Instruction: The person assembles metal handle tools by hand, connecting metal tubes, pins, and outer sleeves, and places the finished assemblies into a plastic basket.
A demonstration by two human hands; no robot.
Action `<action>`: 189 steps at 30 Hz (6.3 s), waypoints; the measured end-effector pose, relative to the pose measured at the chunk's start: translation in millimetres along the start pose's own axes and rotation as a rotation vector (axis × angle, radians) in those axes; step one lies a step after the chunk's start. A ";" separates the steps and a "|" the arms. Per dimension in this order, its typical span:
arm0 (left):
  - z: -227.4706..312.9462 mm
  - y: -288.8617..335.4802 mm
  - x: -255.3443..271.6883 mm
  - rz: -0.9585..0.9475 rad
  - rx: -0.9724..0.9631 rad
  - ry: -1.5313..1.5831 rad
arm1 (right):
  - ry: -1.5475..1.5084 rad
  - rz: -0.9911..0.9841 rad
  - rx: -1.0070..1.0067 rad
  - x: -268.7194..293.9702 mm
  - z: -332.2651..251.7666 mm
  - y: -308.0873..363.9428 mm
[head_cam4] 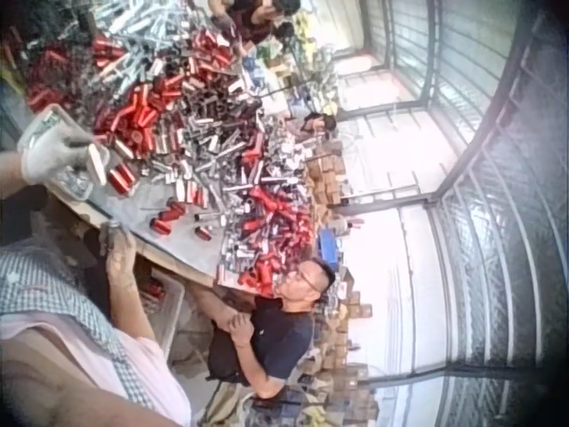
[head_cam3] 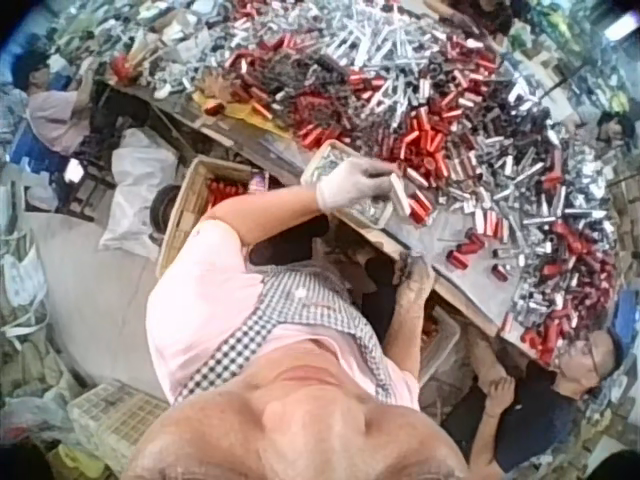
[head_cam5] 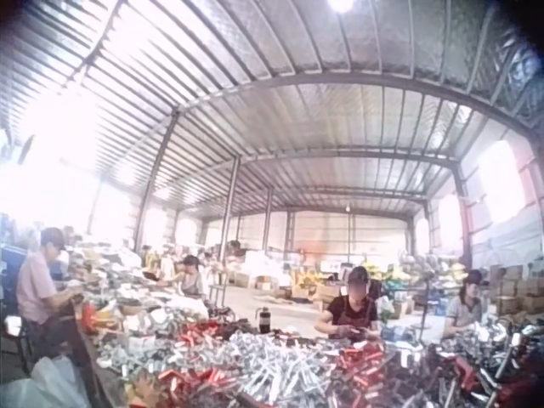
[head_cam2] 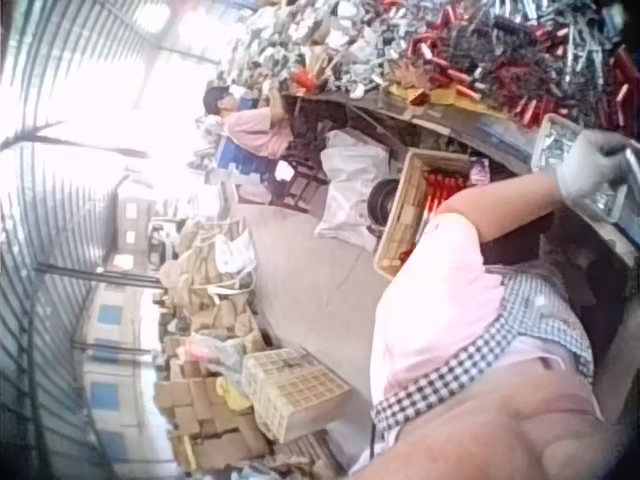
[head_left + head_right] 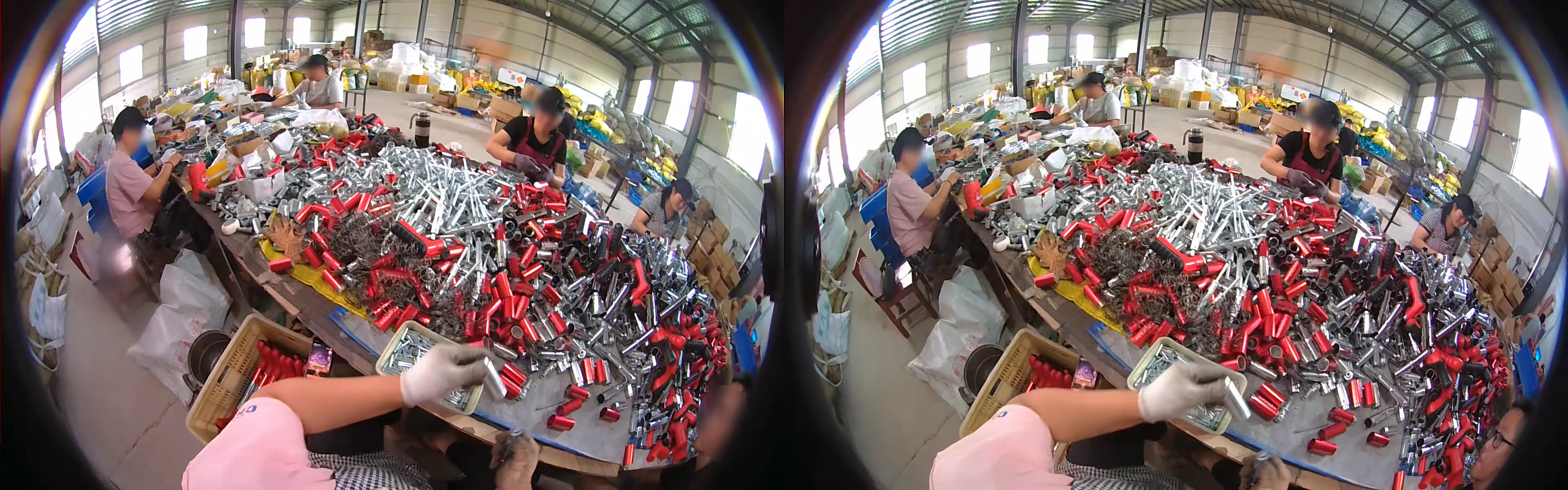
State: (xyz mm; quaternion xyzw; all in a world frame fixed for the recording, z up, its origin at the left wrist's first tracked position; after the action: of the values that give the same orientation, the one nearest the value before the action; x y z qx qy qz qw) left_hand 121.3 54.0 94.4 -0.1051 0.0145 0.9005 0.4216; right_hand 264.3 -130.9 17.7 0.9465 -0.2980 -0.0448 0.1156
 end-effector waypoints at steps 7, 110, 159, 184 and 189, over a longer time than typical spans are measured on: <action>-23.7 64.5 -10.3 -0.124 -0.095 -0.252 | 0.191 -0.262 0.325 -51.0 -2.3 0.1; 5.3 -4.6 -77.9 -0.892 -0.308 -1.643 | 0.703 -0.085 0.680 19.7 -65.9 11.5; 0.9 -209.7 -95.8 -0.090 -0.096 -0.347 | 0.506 0.167 0.427 74.0 -16.1 -66.3; -18.4 83.6 -0.4 -0.176 0.129 -0.433 | 0.707 -0.430 0.302 -75.8 -29.8 32.8; -32.3 77.1 -5.8 -0.144 0.059 -0.447 | 0.723 -0.553 0.355 -82.0 -23.7 25.0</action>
State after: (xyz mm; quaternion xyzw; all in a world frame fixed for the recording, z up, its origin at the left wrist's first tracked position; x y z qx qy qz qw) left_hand 71.8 -3.8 59.2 0.1085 -0.0603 0.8683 0.4803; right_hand 187.1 -99.1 48.2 0.9502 0.0208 0.3092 0.0320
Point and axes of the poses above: each hand's wrist, its own y-axis away from the middle knuckle, its own x-axis out of the back of the hand, z = x × y, the point moved 7 cm from there along -y, towards the middle knuckle, and after that the axes turned 3 degrees about y, right-handed, at the moved point
